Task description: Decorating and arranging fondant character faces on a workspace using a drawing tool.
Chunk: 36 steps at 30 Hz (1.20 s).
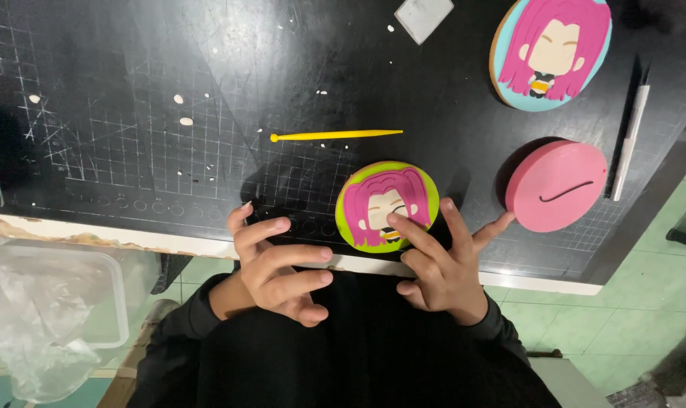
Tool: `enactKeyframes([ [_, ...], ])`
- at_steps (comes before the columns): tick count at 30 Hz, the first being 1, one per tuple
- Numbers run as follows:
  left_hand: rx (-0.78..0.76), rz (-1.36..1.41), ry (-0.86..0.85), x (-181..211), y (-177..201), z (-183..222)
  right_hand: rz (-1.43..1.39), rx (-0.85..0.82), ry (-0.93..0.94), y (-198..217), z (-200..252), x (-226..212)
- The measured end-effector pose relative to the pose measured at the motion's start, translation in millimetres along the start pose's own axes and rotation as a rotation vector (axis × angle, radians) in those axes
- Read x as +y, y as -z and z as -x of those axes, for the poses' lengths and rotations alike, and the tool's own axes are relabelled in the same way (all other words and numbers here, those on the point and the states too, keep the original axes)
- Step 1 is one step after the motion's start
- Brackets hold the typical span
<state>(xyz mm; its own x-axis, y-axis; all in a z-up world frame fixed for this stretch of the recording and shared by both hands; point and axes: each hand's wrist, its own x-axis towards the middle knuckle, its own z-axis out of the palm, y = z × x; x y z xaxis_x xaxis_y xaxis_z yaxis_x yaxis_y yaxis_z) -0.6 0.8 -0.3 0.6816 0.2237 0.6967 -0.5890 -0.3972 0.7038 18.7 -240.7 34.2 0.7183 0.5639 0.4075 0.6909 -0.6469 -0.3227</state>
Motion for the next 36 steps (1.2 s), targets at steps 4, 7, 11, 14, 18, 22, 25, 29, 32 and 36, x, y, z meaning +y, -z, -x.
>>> enactKeyframes([
  [4,0.009,0.000,-0.002,-0.4,0.2,1.1,-0.001,0.007,0.004,-0.4,-1.3,-1.0],
  [7,0.006,0.000,-0.002,-0.7,0.5,1.2,-0.008,-0.016,0.001,0.8,-1.6,-1.2],
  [11,0.008,0.007,-0.017,-2.4,-0.8,1.9,-0.029,-0.018,-0.006,2.2,-3.8,-0.6],
  [14,0.012,0.005,-0.024,-2.5,-0.6,3.0,-0.057,-0.007,-0.001,2.8,-2.4,0.9],
  [18,0.016,0.007,-0.027,-3.2,-0.1,2.8,-0.048,0.042,-0.014,0.8,9.0,7.2],
  [22,0.040,-0.005,-0.036,-4.4,-1.3,6.0,0.009,0.091,-0.090,-1.2,1.5,3.9],
  [25,0.042,-0.009,-0.042,-5.1,-1.9,4.9,0.024,0.085,-0.088,-1.1,-4.9,1.8],
  [29,0.056,-0.016,-0.037,-5.1,-2.4,4.7,0.048,0.053,-0.097,0.1,-12.0,-2.0],
  [32,0.056,-0.026,-0.039,-5.5,-1.8,5.8,0.064,0.039,-0.099,0.1,-12.4,-2.4],
  [36,0.058,-0.024,-0.038,-5.5,-1.8,5.2,0.068,0.030,-0.104,1.0,-13.3,-3.1],
])
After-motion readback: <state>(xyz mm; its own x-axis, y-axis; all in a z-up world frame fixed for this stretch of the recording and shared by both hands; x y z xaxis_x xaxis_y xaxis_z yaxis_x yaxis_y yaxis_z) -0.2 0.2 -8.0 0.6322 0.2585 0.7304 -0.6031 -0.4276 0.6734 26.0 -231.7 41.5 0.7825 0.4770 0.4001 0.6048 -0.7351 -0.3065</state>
